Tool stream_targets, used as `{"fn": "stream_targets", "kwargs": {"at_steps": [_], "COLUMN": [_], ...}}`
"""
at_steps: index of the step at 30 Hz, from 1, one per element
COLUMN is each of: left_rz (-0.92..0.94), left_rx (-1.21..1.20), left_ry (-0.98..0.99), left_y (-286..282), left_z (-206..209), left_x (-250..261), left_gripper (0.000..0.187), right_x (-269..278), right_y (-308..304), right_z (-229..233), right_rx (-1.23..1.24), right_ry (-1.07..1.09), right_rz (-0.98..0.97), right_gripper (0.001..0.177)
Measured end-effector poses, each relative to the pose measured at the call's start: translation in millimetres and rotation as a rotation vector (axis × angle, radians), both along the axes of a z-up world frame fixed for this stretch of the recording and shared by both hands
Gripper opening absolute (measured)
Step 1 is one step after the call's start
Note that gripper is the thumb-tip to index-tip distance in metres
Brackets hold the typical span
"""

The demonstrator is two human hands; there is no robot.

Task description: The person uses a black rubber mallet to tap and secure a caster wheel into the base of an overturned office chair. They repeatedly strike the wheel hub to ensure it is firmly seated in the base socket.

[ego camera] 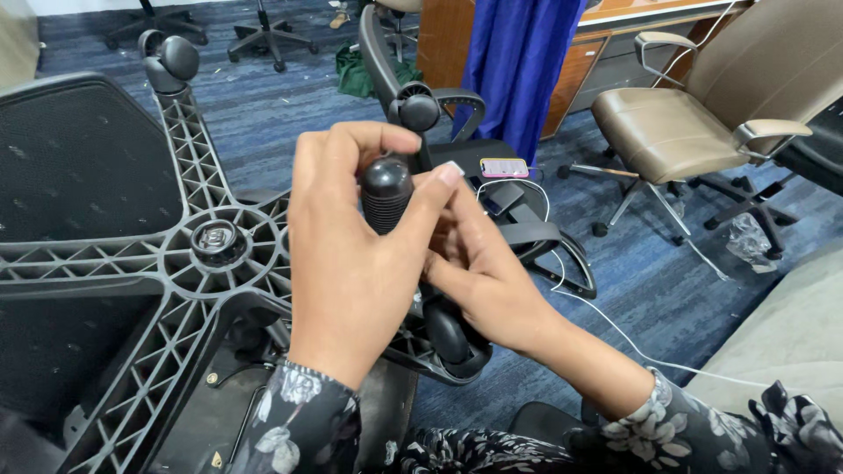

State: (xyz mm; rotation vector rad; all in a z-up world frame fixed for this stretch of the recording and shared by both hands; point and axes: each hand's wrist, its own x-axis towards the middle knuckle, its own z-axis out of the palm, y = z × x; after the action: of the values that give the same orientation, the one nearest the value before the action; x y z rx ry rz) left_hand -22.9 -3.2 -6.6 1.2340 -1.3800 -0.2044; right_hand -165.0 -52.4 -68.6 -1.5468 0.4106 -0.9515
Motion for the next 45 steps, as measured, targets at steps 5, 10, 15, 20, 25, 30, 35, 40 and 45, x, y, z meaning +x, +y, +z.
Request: {"fn": "stream_targets", "kwargs": {"at_steps": [5, 10, 15, 20, 25, 30, 35, 40, 45], "left_rz": [-0.266, -0.346, -0.149, -0.078, -0.056, -0.307, -0.368, -0.202, -0.070], "left_rx": [-0.061, -0.044, 0.040, 0.007, 0.049, -0.083, 0.014, -0.034, -0.025], "left_ry": [0.181, 0.275, 0.168, 0.068, 0.031, 0.104, 0.266, 0.148, 0.070], "left_y": [2.0, 4.4, 2.8, -2.2, -7.5, -1.6, 8.0, 11.1, 7.7], "left_z": [-0.9, -3.8, -3.2, 0.3, -0.1, 0.0, 1.8, -2.0, -2.9], "left_x": [-1.2, 6.7, 11.6, 6.4, 0.4, 4.6, 19.7, 22.1, 27.3], "left_gripper": [0.033, 0.038, 0.037, 0.036, 0.030, 0.033, 0.035, 0.029, 0.024], "right_x": [-1.5, 2.4, 2.5, 7.3, 5.0, 5.9, 11.0, 13.1, 16.3], "right_y": [-2.3, -3.6, -3.2, -6.9, -5.8, -9.7, -9.2, -1.0, 3.4], "right_z": [2.1, 8.4, 9.5, -5.2, -19.9, -19.1, -7.7, 1.6, 6.2], "right_rx": [0.009, 0.058, -0.021, 0.022, 0.004, 0.023, -0.043, 0.057, -0.045], "right_ry": [0.082, 0.122, 0.004, -0.042, -0.052, 0.060, 0.018, -0.008, 0.115], "right_rz": [-0.014, -0.046, 0.051, -0.078, -0.077, -0.041, -0.087, -0.103, -0.130], "right_gripper": [0.058, 0.056, 0.054, 0.062, 0.051, 0.040, 0.043, 0.033, 0.035]}}
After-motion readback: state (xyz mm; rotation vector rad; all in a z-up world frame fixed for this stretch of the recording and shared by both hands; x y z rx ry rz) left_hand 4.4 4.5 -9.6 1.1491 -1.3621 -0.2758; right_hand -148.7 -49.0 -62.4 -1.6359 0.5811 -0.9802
